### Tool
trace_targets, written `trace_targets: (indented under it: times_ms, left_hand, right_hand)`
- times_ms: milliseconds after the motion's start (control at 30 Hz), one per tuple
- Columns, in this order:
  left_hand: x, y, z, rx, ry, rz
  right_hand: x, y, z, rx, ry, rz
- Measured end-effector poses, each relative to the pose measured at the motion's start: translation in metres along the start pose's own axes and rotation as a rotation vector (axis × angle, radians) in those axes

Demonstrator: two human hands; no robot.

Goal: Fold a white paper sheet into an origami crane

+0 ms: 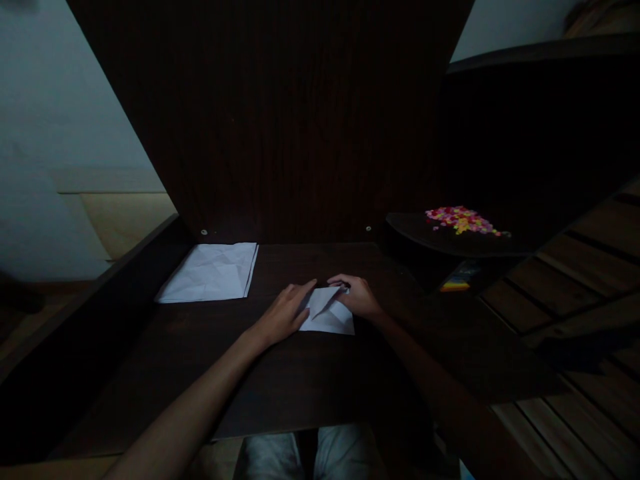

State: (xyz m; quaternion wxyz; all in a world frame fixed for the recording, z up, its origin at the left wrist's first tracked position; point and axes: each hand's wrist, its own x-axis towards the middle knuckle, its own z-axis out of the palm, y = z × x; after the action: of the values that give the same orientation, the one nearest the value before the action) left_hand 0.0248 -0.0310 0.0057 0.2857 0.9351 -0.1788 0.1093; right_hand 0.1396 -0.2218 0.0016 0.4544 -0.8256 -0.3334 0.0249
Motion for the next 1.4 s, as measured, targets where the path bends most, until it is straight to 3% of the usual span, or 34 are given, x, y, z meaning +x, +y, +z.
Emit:
trace_targets:
  times_ms: [167,267,467,667,833,1033,1233,1400]
  left_hand:
    - [0.001,-0.003,0.002,0.072,-0.012,0.074]
    - [0.001,-0.005,0.004,0.103,-0.021,0.081]
    - [-0.001,-0.004,0.003,0.163,-0.083,0.067]
    - [-0.001,-0.002,0.001,0.163,-0.153,0.05]
    - [-0.001,-0.005,0.004,0.207,-0.173,0.04]
    - [-0.002,-0.007,0.003,0.245,-0.199,0.068]
    - [-0.001,-0.006,0.0,0.294,-0.171,0.094]
    - [0.001,0.0,-0.003,0.313,-0.103,0.156]
  right_hand:
    - [0.005,0.017,-0.017,0.058,0.036,0.059]
    - [0.007,0.031,-0.029,-0.016,0.033,0.091]
    - [0.01,0.033,-0.036,-0.079,0.245,0.033]
    - [0.002,0.01,-0.024,-0.16,-0.006,-0.177]
    - [-0.005,0.02,-0.016,-0.272,-0.281,-0.109]
    - [-0.004,0.017,-0.02,-0.28,-0.279,-0.113]
    - [-0.001,0.004,-0.02,-0.132,-0.166,-0.037]
    - [0.001,0.004,-0.013,0.34,-0.087,0.213]
